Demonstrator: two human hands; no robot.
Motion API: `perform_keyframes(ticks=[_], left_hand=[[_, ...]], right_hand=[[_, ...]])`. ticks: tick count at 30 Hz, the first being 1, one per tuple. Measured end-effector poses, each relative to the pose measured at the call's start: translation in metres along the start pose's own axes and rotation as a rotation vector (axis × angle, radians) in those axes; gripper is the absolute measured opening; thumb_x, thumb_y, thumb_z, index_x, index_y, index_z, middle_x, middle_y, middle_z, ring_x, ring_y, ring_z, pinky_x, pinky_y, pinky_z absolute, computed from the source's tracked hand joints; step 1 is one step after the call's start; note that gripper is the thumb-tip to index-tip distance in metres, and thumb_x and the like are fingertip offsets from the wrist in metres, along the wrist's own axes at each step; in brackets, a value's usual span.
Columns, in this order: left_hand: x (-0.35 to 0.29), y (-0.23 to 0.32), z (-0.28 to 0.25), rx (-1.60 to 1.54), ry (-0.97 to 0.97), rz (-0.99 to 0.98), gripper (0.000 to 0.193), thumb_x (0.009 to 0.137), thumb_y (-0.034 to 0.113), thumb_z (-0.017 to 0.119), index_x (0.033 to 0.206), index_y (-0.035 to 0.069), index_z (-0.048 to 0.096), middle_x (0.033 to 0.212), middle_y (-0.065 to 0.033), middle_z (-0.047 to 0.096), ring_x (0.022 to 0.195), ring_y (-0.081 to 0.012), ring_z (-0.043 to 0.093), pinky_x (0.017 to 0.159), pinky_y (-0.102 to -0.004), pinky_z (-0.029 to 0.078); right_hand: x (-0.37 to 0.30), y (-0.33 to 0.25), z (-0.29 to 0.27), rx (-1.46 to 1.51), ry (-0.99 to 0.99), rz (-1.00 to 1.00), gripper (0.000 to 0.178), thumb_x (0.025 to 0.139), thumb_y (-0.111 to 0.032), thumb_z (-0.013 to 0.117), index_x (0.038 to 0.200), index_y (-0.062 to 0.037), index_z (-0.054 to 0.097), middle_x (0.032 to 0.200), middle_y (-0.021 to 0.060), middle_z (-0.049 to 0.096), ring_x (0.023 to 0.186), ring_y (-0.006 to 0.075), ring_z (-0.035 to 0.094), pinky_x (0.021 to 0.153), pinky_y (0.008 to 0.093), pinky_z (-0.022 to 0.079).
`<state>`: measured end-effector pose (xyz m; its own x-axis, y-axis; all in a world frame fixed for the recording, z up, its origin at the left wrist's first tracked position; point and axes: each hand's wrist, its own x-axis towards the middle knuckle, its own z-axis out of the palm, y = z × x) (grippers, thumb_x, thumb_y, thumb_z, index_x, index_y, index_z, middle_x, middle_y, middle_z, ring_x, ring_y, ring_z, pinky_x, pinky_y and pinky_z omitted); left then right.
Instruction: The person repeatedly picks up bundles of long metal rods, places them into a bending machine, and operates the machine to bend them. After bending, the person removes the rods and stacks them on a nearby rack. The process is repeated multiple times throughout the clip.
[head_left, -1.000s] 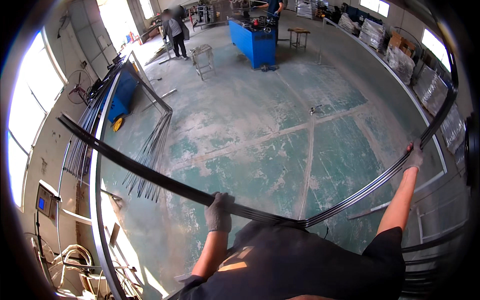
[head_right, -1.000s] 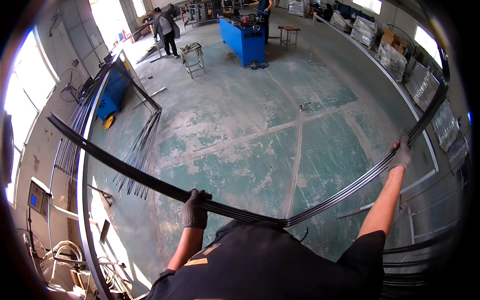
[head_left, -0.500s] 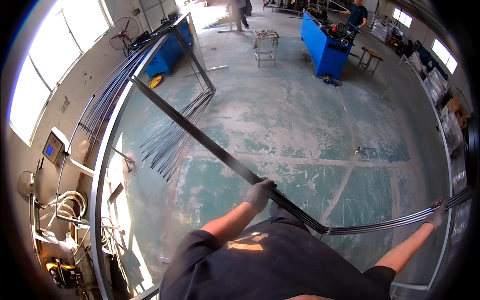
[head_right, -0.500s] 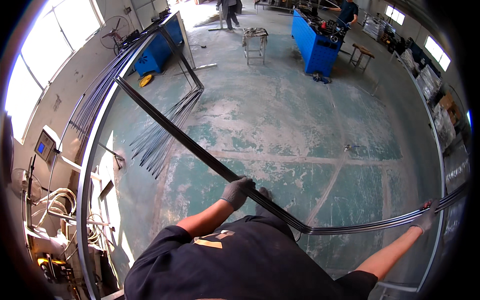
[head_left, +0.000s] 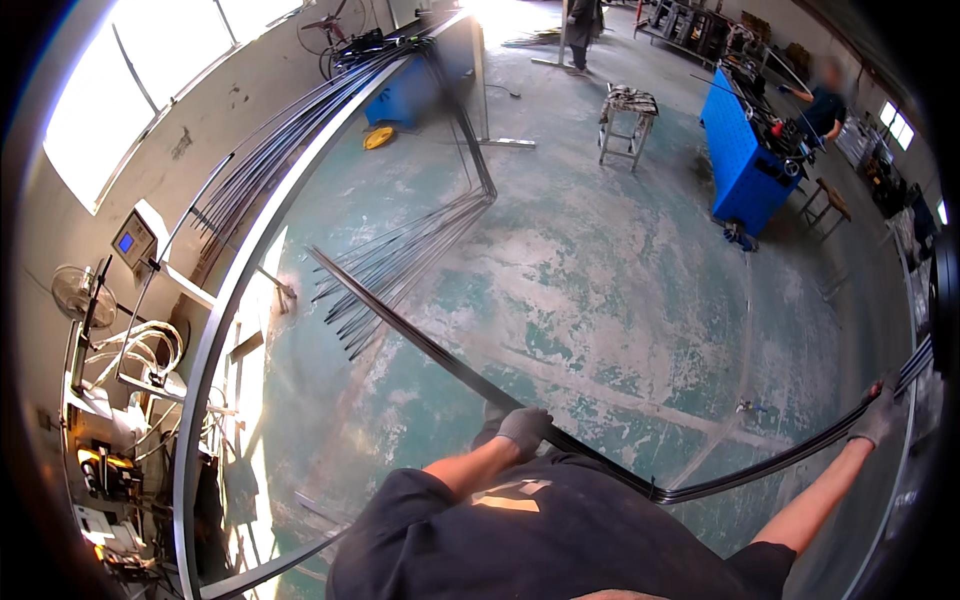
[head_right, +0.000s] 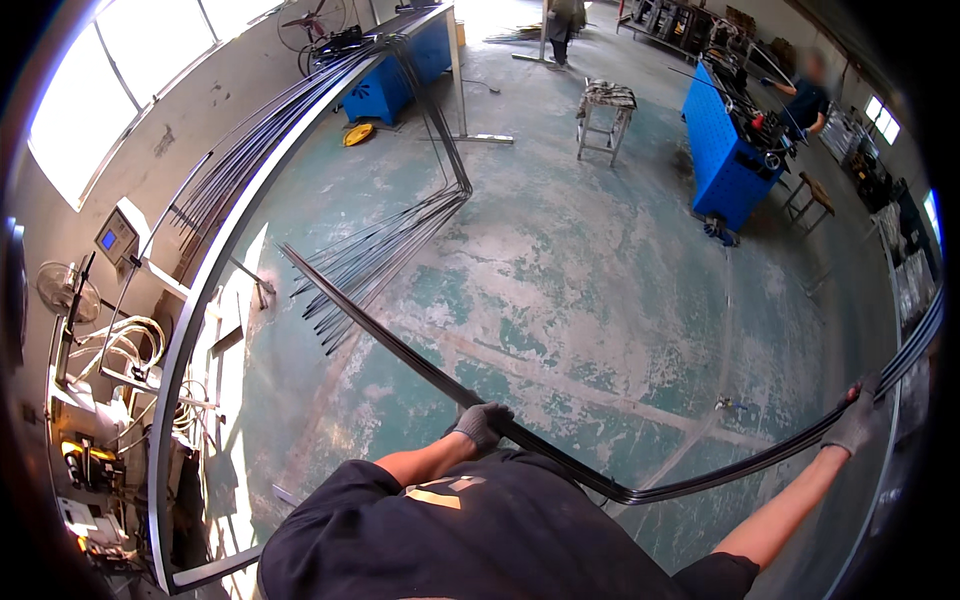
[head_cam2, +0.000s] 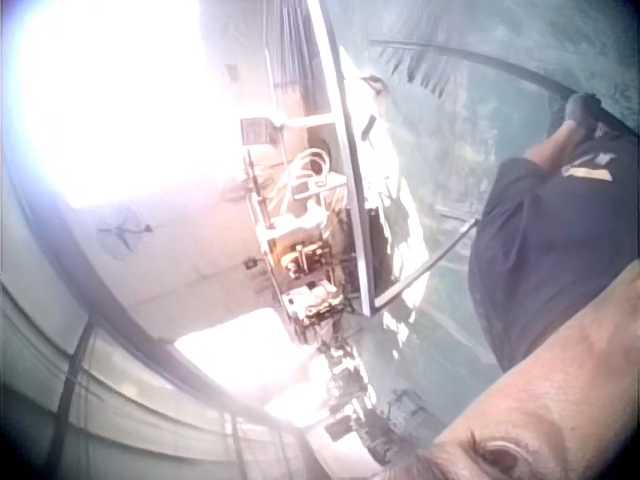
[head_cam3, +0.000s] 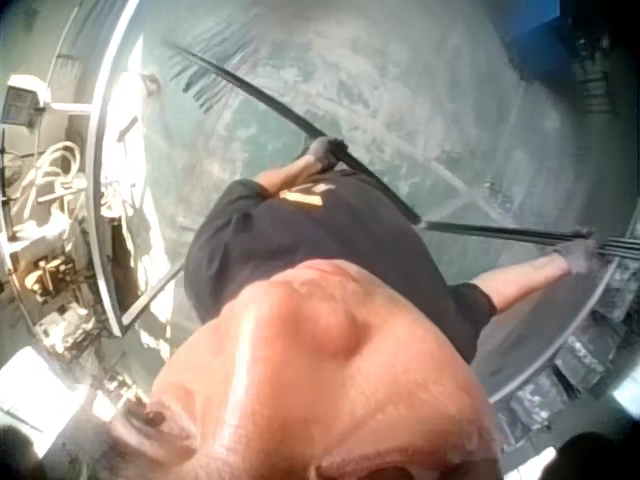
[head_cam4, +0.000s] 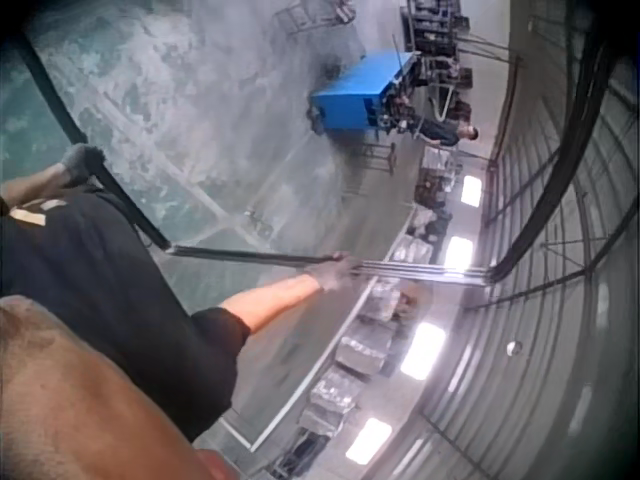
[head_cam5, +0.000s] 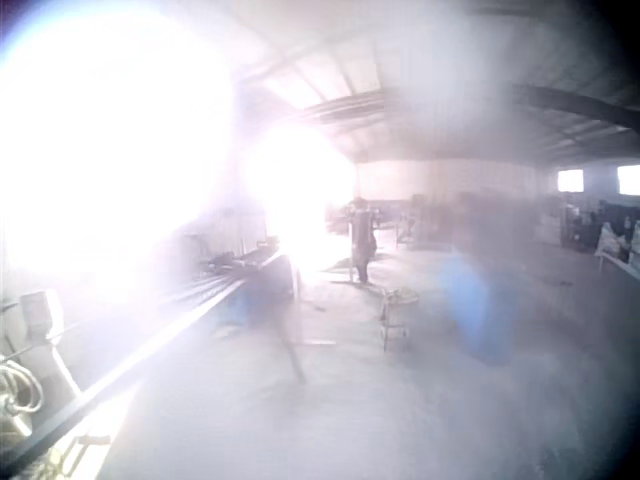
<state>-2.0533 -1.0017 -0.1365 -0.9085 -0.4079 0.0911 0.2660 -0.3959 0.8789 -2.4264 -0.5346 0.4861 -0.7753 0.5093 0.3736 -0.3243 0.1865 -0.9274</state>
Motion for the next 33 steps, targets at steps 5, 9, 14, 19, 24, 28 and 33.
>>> perform_keyframes(ticks=[5, 9, 14, 19, 24, 28, 33], left_hand=[[0.058, -0.003, -0.103, -0.421, 0.365, -0.409, 0.023, 0.084, 0.030, 0.064, 0.099, 0.018, 0.076, 0.109, -0.0071, 0.074, 0.108, -0.0248, 0.070, 0.085, -0.0352, 0.057], [0.167, 0.096, -0.150, -0.780, 0.888, -0.681, 0.023, 0.095, 0.025, 0.056, 0.108, 0.011, 0.070, 0.111, -0.0104, 0.070, 0.108, -0.0293, 0.065, 0.093, -0.0434, 0.050], [0.240, 0.197, -0.216, -0.866, 0.981, -0.655, 0.023, 0.098, 0.018, 0.057, 0.114, 0.002, 0.061, 0.110, -0.0139, 0.065, 0.108, -0.0322, 0.060, 0.097, -0.0506, 0.045], [0.280, 0.219, -0.285, -0.977, 1.115, -0.215, 0.015, 0.099, 0.009, 0.055, 0.110, 0.000, 0.059, 0.108, -0.0146, 0.064, 0.102, -0.0308, 0.064, 0.092, -0.0458, 0.053], [0.320, 0.238, -0.318, -1.062, 1.210, -0.238, 0.023, 0.098, 0.010, 0.052, 0.118, 0.003, 0.059, 0.118, -0.0146, 0.068, 0.114, -0.0382, 0.064, 0.109, -0.0557, 0.046], [0.346, 0.288, -0.344, -1.016, 1.182, -0.047, 0.033, 0.094, 0.009, 0.057, 0.128, 0.010, 0.059, 0.121, -0.0148, 0.069, 0.118, -0.0382, 0.064, 0.105, -0.0586, 0.050], [0.429, 0.375, -0.402, -0.693, 1.220, 0.192, 0.023, 0.093, 0.009, 0.062, 0.116, 0.012, 0.063, 0.109, -0.0127, 0.071, 0.097, -0.0346, 0.067, 0.093, -0.0532, 0.056]], right_hand=[[-0.024, 0.034, 0.212, 0.001, -0.230, 0.084, 0.042, 0.100, -0.045, 0.070, 0.082, -0.0090, 0.058, 0.065, -0.0038, 0.051, 0.053, 0.0052, 0.046, 0.046, 0.0230, 0.037], [-0.080, 0.026, 0.383, 0.111, -0.402, 0.044, 0.038, 0.101, -0.041, 0.070, 0.087, -0.0096, 0.056, 0.065, -0.0040, 0.048, 0.051, 0.0053, 0.044, 0.044, 0.0241, 0.035], [-0.145, -0.006, 0.580, 0.199, -0.570, 0.033, 0.036, 0.101, -0.038, 0.070, 0.086, -0.0099, 0.055, 0.066, -0.0037, 0.049, 0.051, 0.0061, 0.045, 0.044, 0.0252, 0.035], [-0.209, -0.061, 0.751, 0.286, -0.725, 0.024, 0.037, 0.101, -0.038, 0.071, 0.085, -0.0087, 0.056, 0.066, -0.0027, 0.051, 0.051, 0.0066, 0.047, 0.043, 0.0258, 0.038], [-0.259, -0.044, 0.900, 0.284, -0.737, -0.030, 0.038, 0.101, -0.041, 0.071, 0.084, -0.0092, 0.058, 0.065, -0.0045, 0.050, 0.049, 0.0063, 0.047, 0.042, 0.0259, 0.038], [-0.333, 0.037, 1.056, 0.188, -0.854, -0.149, 0.040, 0.100, -0.046, 0.068, 0.089, -0.0076, 0.064, 0.068, 0.0032, 0.058, 0.058, 0.0177, 0.056, 0.053, 0.0353, 0.043], [-0.497, 0.103, 1.217, -0.060, -1.021, -0.345, 0.037, 0.099, -0.045, 0.064, 0.099, -0.0088, 0.070, 0.092, 0.0244, 0.072, 0.092, 0.0478, 0.069, 0.076, 0.0544, 0.053]])
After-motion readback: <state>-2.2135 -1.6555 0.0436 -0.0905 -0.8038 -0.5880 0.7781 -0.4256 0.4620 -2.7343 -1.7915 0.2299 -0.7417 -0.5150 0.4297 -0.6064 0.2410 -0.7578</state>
